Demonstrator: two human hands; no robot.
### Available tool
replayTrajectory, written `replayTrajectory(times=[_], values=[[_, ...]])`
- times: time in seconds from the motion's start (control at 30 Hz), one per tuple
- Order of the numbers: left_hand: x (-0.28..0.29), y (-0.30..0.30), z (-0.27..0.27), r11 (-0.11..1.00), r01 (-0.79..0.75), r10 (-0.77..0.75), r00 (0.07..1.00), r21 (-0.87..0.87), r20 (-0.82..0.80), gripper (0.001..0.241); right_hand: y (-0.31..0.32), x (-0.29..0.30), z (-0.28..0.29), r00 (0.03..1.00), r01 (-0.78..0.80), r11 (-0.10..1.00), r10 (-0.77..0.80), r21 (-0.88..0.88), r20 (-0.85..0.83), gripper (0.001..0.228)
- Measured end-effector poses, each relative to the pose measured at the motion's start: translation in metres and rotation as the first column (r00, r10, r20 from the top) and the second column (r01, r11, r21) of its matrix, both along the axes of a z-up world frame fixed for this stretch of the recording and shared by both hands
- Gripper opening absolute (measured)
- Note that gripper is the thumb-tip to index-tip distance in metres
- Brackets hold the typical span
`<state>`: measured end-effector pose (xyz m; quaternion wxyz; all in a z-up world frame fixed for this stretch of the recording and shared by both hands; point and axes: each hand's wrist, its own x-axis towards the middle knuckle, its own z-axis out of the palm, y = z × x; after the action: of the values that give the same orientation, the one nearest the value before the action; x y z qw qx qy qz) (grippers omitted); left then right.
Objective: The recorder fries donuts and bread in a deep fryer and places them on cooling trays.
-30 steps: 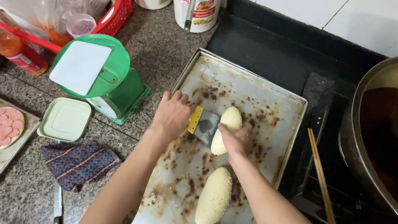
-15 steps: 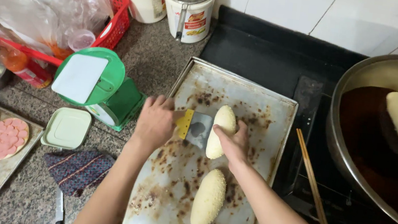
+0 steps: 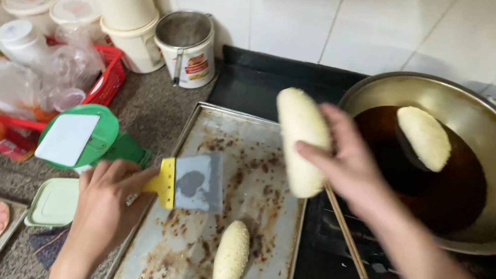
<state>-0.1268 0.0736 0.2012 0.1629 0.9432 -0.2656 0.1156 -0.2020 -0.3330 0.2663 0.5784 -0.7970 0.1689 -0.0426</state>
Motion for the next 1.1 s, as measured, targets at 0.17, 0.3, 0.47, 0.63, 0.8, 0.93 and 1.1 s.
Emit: replayTrajectory(times=[0.17,0.3,0.47,0.63,0.8,0.93,1.1], values=[[-0.027,0.002,-0.025,0.999,-0.047,0.046,0.998,-0.022,-0.052,0.050,-0.105,-0.019,0.033,0.975,0.049,0.906,-0.135,-0.421,-0.178,0.101],[-0.042,-0.001,-0.036,0.997,-0.076,0.076,0.993,-0.007,-0.091,0.053,-0.200,-0.017,-0.018,0.945,-0.061,0.682,-0.195,-0.729,-0.262,0.101],[-0.053,-0.004,-0.042,0.997,-0.072,0.074,0.993,0.022,-0.093,0.052,-0.268,0.005,-0.106,0.959,-0.071,0.590,-0.181,-0.804,-0.218,0.104],[-0.063,0.003,-0.053,0.996,-0.088,0.090,0.992,0.025,-0.085,0.052,-0.261,0.016,-0.121,0.932,-0.151,0.585,-0.184,-0.797,-0.311,0.110],[-0.070,0.008,-0.062,0.985,-0.164,0.169,0.978,0.053,-0.122,0.055,-0.237,0.014,-0.109,0.904,-0.254,0.526,-0.168,-0.812,-0.392,0.109],[-0.073,0.005,-0.059,0.983,-0.174,0.180,0.972,0.053,-0.150,0.056,-0.241,0.018,-0.121,0.917,-0.253,0.487,-0.153,-0.836,-0.367,0.109],[-0.077,0.004,-0.060,0.983,-0.173,0.182,0.971,0.069,-0.156,0.055,-0.231,0.019,-0.113,0.911,-0.266,0.495,-0.152,-0.827,-0.384,0.112]])
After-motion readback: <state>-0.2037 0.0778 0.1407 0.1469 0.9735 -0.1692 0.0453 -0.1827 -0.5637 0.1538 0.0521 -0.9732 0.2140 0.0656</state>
